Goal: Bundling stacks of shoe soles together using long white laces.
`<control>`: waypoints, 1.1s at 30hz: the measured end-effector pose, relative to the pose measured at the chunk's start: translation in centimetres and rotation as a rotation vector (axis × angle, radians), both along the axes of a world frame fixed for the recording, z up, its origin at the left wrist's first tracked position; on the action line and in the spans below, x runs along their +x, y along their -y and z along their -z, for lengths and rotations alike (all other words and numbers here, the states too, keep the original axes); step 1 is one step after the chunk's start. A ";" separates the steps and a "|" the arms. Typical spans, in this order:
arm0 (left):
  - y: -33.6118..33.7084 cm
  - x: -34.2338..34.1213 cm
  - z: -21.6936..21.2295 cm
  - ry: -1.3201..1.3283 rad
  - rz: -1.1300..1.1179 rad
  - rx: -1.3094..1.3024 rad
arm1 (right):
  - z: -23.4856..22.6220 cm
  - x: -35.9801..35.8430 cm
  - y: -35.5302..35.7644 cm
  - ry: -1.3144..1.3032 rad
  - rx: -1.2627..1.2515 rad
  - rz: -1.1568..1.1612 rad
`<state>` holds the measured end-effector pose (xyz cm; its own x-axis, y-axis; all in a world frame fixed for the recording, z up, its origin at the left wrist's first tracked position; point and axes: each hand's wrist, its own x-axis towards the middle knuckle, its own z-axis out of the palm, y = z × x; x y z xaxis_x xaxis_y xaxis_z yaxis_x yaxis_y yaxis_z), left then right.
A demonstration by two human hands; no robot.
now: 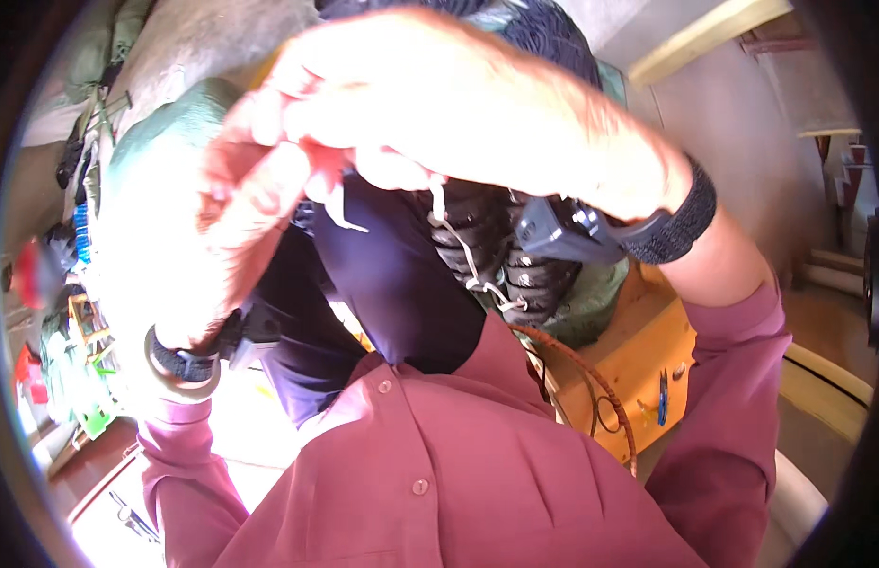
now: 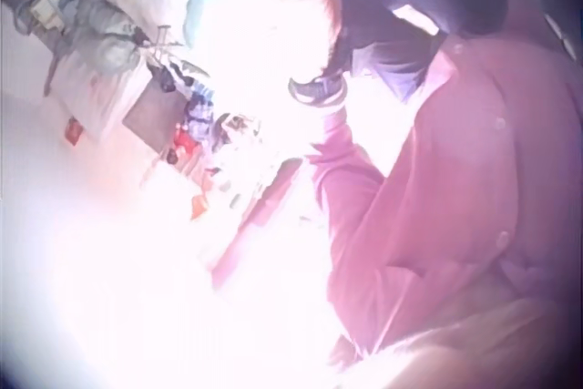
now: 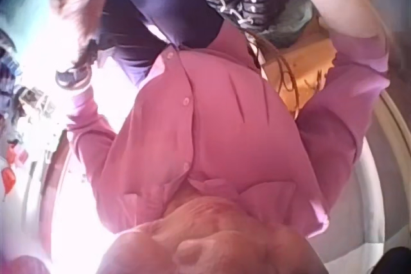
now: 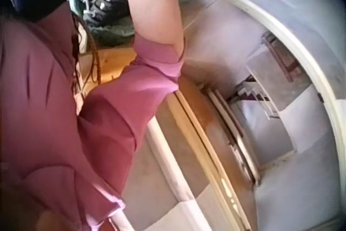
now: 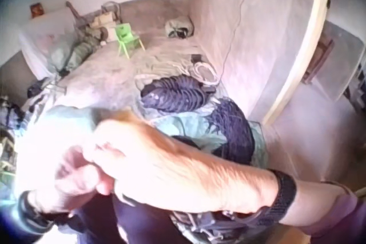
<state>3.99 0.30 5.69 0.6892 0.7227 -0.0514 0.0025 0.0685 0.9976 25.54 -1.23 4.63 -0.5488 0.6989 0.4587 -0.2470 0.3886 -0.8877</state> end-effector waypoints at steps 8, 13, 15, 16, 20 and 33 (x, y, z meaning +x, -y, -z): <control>-0.9 -1.9 1.0 -0.128 -0.006 -0.021 | -2.3 1.4 1.8 0.353 -0.479 0.017; -6.0 -9.5 2.7 -0.538 -0.354 0.227 | -1.0 6.2 2.7 0.216 -0.665 0.147; -8.0 -15.7 4.9 -0.672 -0.585 0.346 | -1.1 8.1 3.5 0.199 -0.742 0.218; -8.7 -19.1 5.8 -0.739 -0.658 0.364 | -0.8 9.3 3.9 0.187 -0.759 0.231; -11.4 -34.6 9.8 -0.973 -0.845 0.483 | -0.3 13.5 6.0 0.121 -0.856 0.311; -4.1 -73.2 9.1 -0.753 -1.332 0.222 | -4.5 32.2 9.5 -0.620 -0.770 0.624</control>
